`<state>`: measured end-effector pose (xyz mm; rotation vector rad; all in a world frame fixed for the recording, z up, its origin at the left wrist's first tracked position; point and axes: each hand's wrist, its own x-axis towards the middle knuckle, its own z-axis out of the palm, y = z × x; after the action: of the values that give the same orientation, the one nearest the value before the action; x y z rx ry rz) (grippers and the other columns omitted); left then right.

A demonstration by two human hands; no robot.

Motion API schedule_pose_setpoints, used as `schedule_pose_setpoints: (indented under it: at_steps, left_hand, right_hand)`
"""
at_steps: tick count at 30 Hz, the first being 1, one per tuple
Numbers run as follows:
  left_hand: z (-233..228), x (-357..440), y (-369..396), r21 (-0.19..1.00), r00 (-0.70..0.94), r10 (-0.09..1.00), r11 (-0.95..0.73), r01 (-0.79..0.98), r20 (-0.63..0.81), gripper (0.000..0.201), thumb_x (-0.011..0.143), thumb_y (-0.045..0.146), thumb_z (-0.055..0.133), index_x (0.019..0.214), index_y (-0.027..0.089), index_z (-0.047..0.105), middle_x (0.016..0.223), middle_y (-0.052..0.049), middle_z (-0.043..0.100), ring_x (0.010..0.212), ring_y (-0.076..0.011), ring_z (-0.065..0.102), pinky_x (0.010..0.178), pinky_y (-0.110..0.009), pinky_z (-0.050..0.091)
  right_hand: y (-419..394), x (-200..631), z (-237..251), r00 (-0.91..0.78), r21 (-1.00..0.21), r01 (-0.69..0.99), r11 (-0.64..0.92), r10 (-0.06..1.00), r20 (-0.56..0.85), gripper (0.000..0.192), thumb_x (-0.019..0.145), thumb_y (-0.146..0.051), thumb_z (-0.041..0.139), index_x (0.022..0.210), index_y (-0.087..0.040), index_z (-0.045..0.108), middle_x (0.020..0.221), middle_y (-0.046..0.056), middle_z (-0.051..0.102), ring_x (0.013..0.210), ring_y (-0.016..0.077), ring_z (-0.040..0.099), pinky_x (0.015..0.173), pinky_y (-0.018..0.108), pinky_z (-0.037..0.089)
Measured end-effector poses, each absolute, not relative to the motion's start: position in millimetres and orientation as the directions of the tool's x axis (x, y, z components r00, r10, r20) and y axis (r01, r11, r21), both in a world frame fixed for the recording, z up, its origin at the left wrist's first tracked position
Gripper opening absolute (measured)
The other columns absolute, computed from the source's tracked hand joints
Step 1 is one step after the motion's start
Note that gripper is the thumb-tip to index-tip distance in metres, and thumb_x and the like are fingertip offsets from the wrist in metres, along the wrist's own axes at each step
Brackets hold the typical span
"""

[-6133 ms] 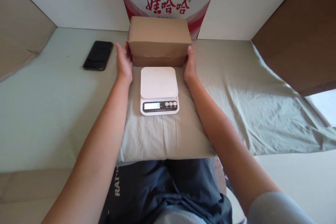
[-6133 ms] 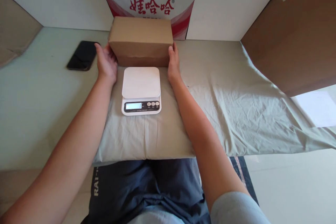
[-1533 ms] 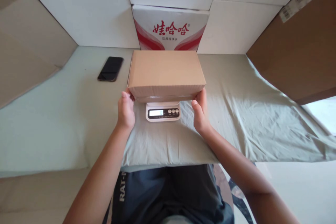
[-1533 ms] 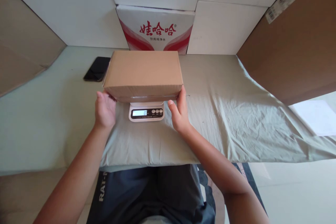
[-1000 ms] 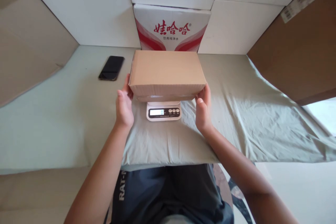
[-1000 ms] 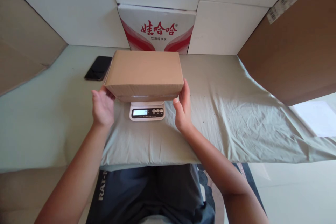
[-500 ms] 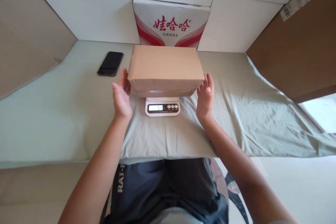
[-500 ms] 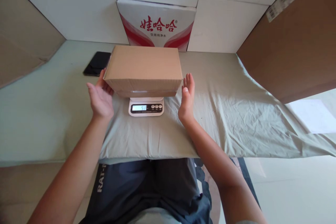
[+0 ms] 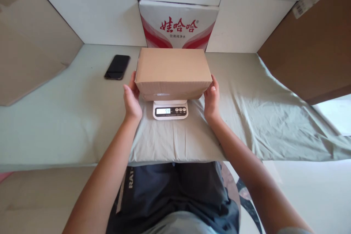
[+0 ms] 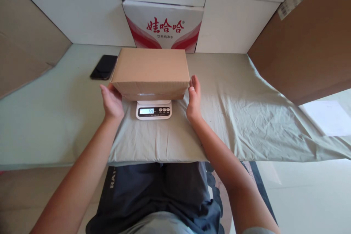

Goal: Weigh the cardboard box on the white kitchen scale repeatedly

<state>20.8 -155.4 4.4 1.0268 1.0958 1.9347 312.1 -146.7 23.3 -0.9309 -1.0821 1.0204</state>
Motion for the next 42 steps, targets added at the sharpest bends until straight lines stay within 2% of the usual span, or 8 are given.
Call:
schedule_pose_setpoints:
  at_steps: [10, 14, 18, 23, 28, 32, 38, 42]
  left_hand:
    - [9.2, 21.0, -162.2, 0.9, -0.44, 0.841, -0.411, -0.143, 0.314, 0.093, 0.095, 0.104, 0.049, 0.142, 0.03, 0.082, 0.163, -0.013, 0.074, 0.169, -0.0408, 0.054, 0.14, -0.058, 0.046]
    - [12.2, 29.5, -166.8, 0.9, -0.427, 0.844, -0.415, -0.136, 0.324, 0.091, 0.096, 0.103, 0.048, 0.135, 0.029, 0.083, 0.154, -0.013, 0.078, 0.165, -0.0404, 0.058, 0.137, -0.056, 0.048]
    - [18.2, 38.5, -171.4, 0.897, -0.442, 0.834, -0.423, -0.13, 0.329, 0.098, 0.093, 0.109, 0.039, 0.126, 0.029, 0.084, 0.142, -0.013, 0.082, 0.16, -0.0384, 0.062, 0.135, -0.053, 0.05]
    - [26.7, 45.9, -177.2, 0.894, -0.451, 0.839, -0.415, -0.169, 0.304, 0.094, 0.094, 0.108, 0.044, 0.113, 0.026, 0.085, 0.132, -0.015, 0.086, 0.145, -0.0386, 0.072, 0.136, -0.054, 0.049]
    - [27.2, 50.4, -179.1, 0.894, -0.424, 0.853, -0.41, -0.184, 0.304, 0.082, 0.097, 0.1, 0.056, 0.115, 0.024, 0.084, 0.135, -0.016, 0.085, 0.157, -0.0376, 0.065, 0.139, -0.052, 0.047]
    - [27.4, 53.2, -180.3, 0.89, -0.427, 0.853, -0.411, -0.197, 0.3, 0.08, 0.101, 0.096, 0.055, 0.115, 0.024, 0.086, 0.136, -0.016, 0.085, 0.165, -0.0387, 0.058, 0.139, -0.054, 0.048]
    - [47.2, 37.5, -179.6, 0.882, -0.337, 0.861, -0.447, -0.149, 0.38, 0.078, 0.103, 0.094, 0.056, 0.123, 0.026, 0.088, 0.137, -0.012, 0.085, 0.166, -0.0394, 0.057, 0.139, -0.053, 0.052]
    - [66.2, 20.1, -141.6, 0.897, -0.301, 0.877, -0.426, -0.121, 0.375, 0.081, 0.099, 0.097, 0.06, 0.123, 0.025, 0.086, 0.142, -0.012, 0.083, 0.167, -0.0414, 0.056, 0.14, -0.055, 0.05]
  right_hand:
    - [-142.2, 317.0, 28.6, 0.09, -0.944, -0.23, 0.235, 0.971, 0.22, 0.081, 0.092, -0.086, 0.064, 0.159, -0.04, 0.062, 0.186, 0.0, 0.054, 0.184, 0.0338, 0.036, 0.154, 0.064, 0.025]
    - [-148.6, 311.1, 33.2, 0.057, -0.945, -0.209, 0.252, 0.968, 0.245, 0.084, 0.095, -0.088, 0.059, 0.161, -0.037, 0.064, 0.186, 0.001, 0.053, 0.185, 0.0324, 0.032, 0.155, 0.06, 0.027]
    - [-156.8, 306.8, 45.0, -0.031, -0.938, -0.131, 0.321, 0.944, 0.328, 0.08, 0.101, -0.089, 0.051, 0.16, -0.038, 0.067, 0.175, 0.002, 0.066, 0.184, 0.0292, 0.035, 0.154, 0.05, 0.03]
    - [-158.2, 303.9, 51.9, -0.06, -0.93, -0.07, 0.361, 0.929, 0.365, 0.079, 0.102, -0.09, 0.049, 0.159, -0.039, 0.069, 0.166, 0.001, 0.073, 0.181, 0.0314, 0.04, 0.154, 0.051, 0.031]
    - [-150.7, 301.1, 38.1, -0.036, -0.933, -0.065, 0.355, 0.933, 0.357, 0.086, 0.1, -0.092, 0.048, 0.164, -0.038, 0.064, 0.17, 0.003, 0.071, 0.178, 0.0319, 0.044, 0.153, 0.051, 0.031]
    - [-152.7, 300.6, 35.2, -0.039, -0.929, -0.102, 0.355, 0.932, 0.36, 0.082, 0.103, -0.088, 0.048, 0.166, -0.037, 0.062, 0.174, 0.003, 0.067, 0.179, 0.0314, 0.044, 0.154, 0.051, 0.03]
    - [-159.7, 303.9, 69.5, -0.015, -0.921, -0.027, 0.389, 0.921, 0.389, 0.084, 0.1, -0.093, 0.046, 0.162, -0.038, 0.065, 0.168, 0.002, 0.07, 0.18, 0.0342, 0.041, 0.152, 0.052, 0.033]
    - [-123.3, 300.8, 89.5, 0.008, -0.897, 0.014, 0.442, 0.897, 0.442, 0.086, 0.098, -0.096, 0.04, 0.16, -0.042, 0.065, 0.162, 0.0, 0.072, 0.18, 0.0348, 0.04, 0.151, 0.054, 0.034]
